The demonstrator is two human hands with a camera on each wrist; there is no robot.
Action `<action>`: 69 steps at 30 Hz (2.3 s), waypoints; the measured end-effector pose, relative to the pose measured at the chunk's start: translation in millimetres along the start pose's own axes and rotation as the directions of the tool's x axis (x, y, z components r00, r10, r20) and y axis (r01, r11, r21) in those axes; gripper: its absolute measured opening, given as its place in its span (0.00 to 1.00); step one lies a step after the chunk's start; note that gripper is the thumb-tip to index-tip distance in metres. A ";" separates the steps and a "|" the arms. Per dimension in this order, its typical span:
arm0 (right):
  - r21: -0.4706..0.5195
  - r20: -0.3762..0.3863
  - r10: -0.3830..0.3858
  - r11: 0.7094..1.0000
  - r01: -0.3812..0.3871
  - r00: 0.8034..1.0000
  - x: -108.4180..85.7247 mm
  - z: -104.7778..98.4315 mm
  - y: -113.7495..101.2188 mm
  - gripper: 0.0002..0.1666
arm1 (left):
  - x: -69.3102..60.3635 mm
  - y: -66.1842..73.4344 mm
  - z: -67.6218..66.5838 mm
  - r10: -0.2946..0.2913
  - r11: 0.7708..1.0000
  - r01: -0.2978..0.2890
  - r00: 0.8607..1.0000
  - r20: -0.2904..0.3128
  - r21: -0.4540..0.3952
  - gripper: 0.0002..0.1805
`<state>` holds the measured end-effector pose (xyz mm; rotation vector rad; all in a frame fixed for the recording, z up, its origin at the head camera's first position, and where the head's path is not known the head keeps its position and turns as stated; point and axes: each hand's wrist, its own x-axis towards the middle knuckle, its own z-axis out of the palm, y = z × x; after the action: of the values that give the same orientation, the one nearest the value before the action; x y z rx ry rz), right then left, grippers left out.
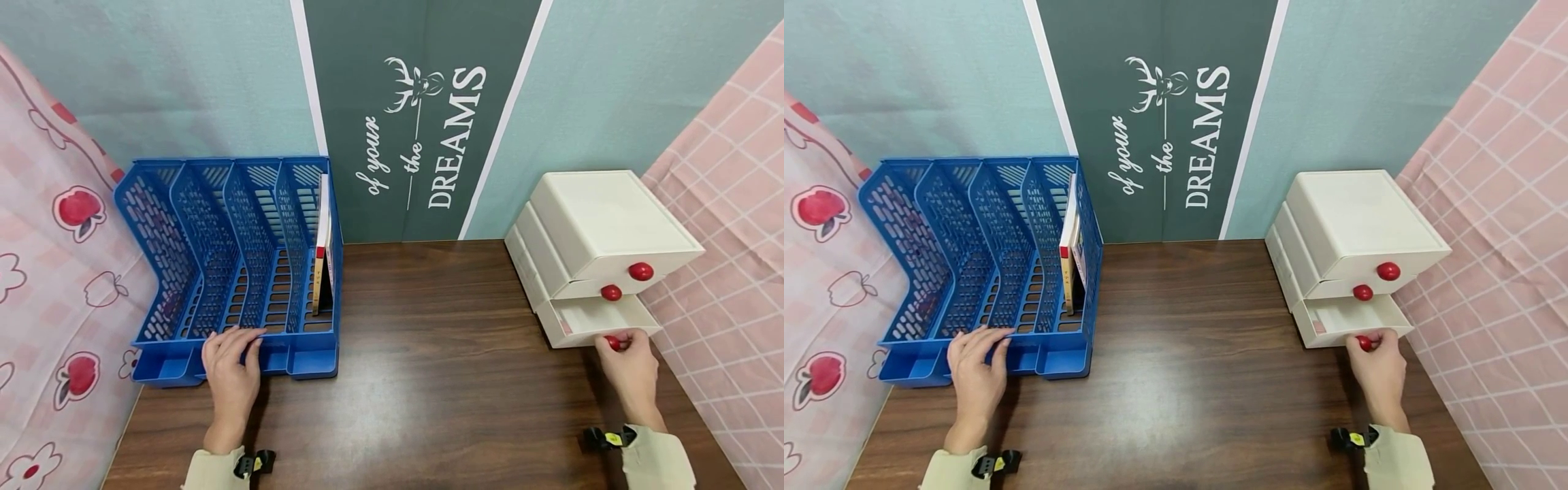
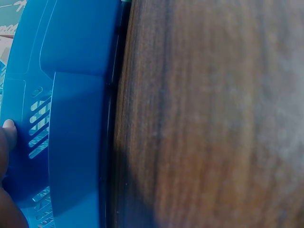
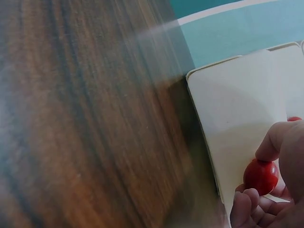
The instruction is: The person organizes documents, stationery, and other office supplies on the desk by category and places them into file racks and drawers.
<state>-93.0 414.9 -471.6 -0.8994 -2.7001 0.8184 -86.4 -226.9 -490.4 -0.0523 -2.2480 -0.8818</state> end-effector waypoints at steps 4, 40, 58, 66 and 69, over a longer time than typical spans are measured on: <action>0.000 0.020 -0.004 1.000 0.004 1.000 5.8 2.1 -4.5 0.18 | 0.7 -0.5 0.4 -0.001 1.000 0.001 1.000 0.007 0.005 0.07; 0.036 0.085 -0.079 0.996 0.076 0.993 46.4 25.4 -29.6 0.25 | 0.4 -0.8 0.4 -0.016 1.000 0.015 1.000 0.018 0.015 0.09; 0.021 0.138 -0.056 0.998 0.053 0.989 48.8 26.6 -31.4 0.33 | -0.3 -2.2 -2.7 -0.041 0.999 0.039 0.998 0.046 0.029 0.08; 0.006 0.160 -0.052 0.999 0.052 0.986 38.1 19.8 -30.2 0.37 | 1.5 -3.8 -3.2 -0.010 1.000 0.008 0.998 0.068 0.029 0.09; -0.016 0.165 -0.071 0.997 0.075 0.984 31.2 13.0 -28.9 0.34 | 2.0 -3.2 -3.0 -0.004 1.000 0.002 0.998 0.067 0.025 0.08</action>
<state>-136.7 408.6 -466.5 -0.7629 -2.8689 0.8857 -87.0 -231.6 -489.4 -0.0676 -2.3214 -0.8651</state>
